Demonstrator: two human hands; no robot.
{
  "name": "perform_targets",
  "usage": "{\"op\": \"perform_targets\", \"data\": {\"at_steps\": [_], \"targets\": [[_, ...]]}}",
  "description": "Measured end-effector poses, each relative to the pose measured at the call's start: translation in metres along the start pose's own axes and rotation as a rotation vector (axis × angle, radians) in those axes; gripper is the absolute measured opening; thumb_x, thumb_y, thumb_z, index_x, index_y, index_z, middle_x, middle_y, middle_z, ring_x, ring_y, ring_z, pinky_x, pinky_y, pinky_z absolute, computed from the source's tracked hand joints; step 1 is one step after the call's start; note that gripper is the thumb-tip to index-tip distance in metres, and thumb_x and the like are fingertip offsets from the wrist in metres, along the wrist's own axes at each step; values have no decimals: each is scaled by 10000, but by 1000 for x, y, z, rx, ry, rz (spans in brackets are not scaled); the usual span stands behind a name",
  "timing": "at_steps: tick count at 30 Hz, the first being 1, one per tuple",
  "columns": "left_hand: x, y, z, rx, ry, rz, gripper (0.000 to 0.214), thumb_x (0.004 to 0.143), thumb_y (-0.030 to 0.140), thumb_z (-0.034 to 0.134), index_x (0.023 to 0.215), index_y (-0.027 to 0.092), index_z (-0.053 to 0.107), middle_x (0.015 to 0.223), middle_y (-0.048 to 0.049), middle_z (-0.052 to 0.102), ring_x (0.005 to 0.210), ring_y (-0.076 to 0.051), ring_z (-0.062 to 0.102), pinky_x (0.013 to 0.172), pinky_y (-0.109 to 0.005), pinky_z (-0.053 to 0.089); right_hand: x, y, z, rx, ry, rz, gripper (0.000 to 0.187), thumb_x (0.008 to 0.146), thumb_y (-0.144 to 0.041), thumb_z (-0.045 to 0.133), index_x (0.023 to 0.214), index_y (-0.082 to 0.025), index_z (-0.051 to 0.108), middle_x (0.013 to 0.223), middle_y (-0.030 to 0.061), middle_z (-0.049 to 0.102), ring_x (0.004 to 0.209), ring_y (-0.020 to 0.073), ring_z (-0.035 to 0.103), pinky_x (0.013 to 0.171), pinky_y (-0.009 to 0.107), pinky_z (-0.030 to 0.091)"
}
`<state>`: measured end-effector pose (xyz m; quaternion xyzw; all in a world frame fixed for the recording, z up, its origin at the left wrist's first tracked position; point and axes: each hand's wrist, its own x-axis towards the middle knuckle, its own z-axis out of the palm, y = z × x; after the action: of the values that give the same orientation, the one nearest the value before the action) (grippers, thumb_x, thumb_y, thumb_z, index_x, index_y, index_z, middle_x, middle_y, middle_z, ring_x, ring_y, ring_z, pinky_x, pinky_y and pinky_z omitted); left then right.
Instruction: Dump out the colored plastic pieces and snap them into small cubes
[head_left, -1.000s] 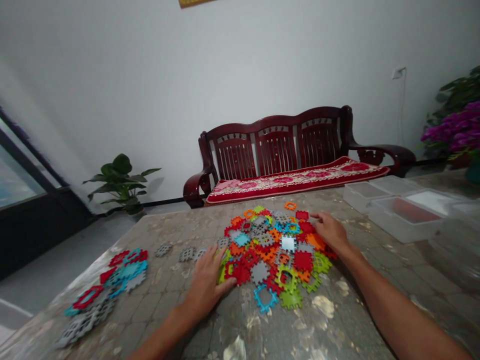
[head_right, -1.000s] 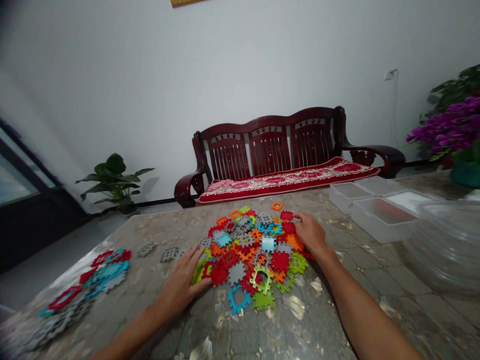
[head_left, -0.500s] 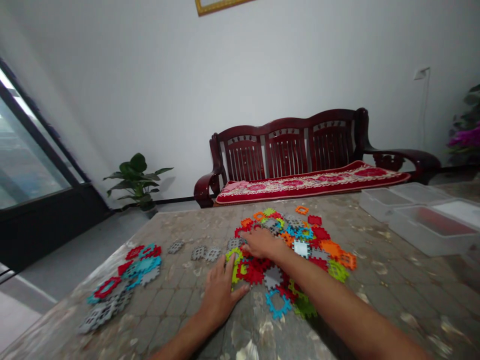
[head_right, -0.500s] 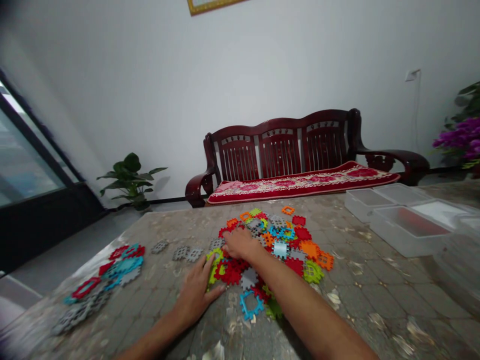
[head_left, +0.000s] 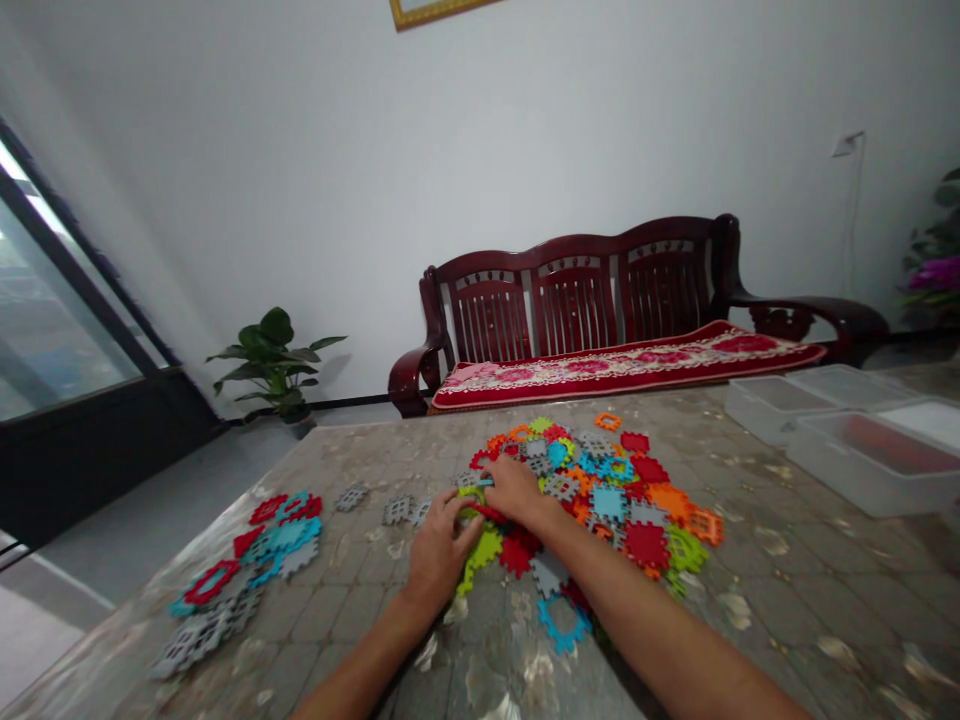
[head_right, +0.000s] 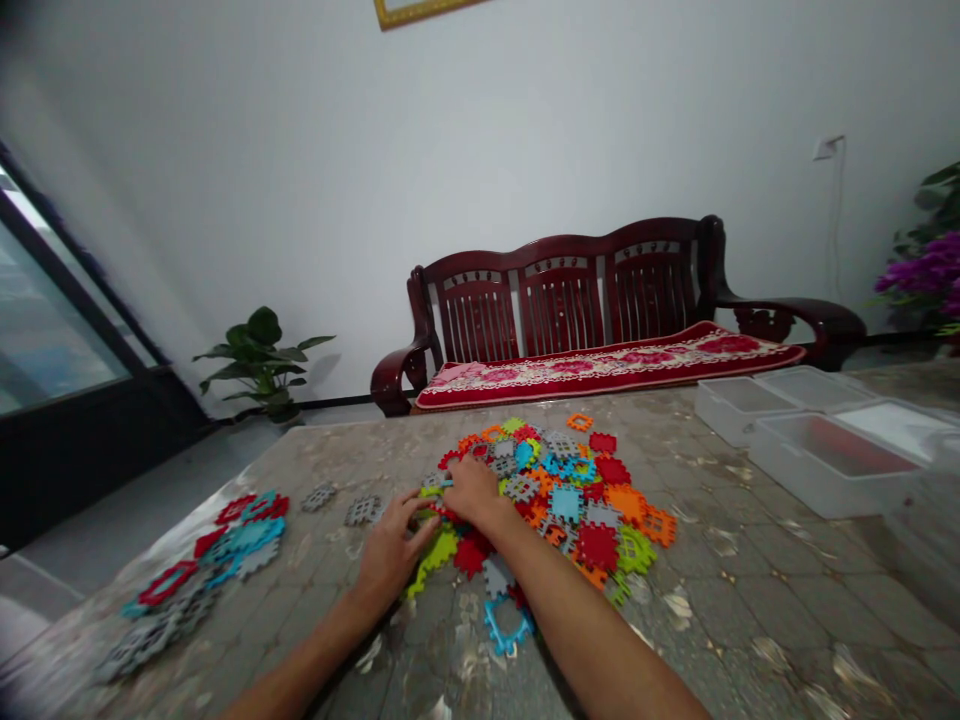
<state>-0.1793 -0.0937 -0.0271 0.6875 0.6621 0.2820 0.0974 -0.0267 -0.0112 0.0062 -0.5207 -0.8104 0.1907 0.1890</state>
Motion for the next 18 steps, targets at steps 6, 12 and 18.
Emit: {"op": "perform_targets", "data": {"at_steps": [6,12,18], "targets": [[26,8,15,-132,100,47,171,858,192,592,943,225,736,1254,-86,698,1200,-244,638,1112,-432,458,13,2,7,428,27,137,115,755,-143,566,687,-194,644,711,4,691,758,166,645,688,232,456],[56,48,28,-268,211,138,165,832,123,594,884,224,713,1083,-60,716,1099,-206,656,1048,-397,498,18,22,-13,702,121,192,160,770,-217,494,622,-212,552,476,-40,543,467,118,501,492,205,376],[87,93,25,-303,72,265,287,848,171,609,1108,205,728,1413,-119,584,1345,-238,546,1106,-405,469,8,72,-67,776,290,166,192,744,-364,547,661,-203,611,584,-30,600,597,140,531,573,234,404]]}}
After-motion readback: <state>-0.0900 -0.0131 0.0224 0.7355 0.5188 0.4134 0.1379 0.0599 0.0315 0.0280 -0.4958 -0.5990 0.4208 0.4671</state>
